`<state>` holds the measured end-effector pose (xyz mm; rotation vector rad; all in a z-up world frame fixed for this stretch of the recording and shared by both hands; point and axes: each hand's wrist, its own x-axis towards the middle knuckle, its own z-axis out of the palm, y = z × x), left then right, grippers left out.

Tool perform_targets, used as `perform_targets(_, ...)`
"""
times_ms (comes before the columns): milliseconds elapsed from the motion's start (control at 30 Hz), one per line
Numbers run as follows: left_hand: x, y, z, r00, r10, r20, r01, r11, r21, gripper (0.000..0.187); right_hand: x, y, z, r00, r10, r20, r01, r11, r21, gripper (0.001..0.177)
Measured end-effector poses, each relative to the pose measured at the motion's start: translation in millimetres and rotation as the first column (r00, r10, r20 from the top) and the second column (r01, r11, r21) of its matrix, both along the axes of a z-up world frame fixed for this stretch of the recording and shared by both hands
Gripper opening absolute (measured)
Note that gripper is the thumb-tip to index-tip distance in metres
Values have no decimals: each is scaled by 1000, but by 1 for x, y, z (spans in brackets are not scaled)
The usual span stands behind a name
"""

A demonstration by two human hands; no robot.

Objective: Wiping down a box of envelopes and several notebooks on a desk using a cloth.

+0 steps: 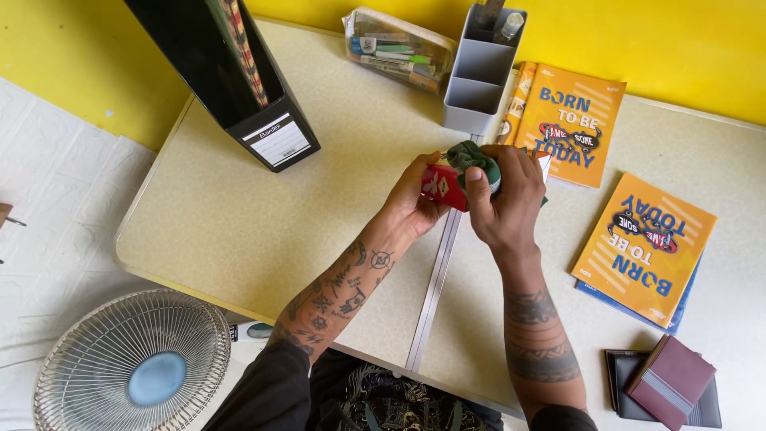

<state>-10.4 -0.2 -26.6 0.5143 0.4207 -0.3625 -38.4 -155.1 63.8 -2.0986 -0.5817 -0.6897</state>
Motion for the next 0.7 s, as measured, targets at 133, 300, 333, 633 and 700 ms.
perform_targets(133,1,-1,4,1000,-1,-6,1,1000,-22,43,14,-13,-15,999,-31,-11,31,999,7,44)
perform_targets(300,4,1,10,999,25,-46,-23,998,55,49,29,-32,-18,973,-165,-159,172,984,35,40)
perform_targets(333,3,0,13,999,29,-45,-26,998,55,49,27,-34,-13,974,-161,-158,169,985,36,40)
perform_targets(633,-1,-11,38,956,-68,285,-109,822,560,52,11,-16,2,913,-186,-363,169,982,-78,39)
perform_targets(700,-3,-10,30,922,-81,379,-202,734,648,52,8,-10,8,904,-166,-394,160,986,-48,40)
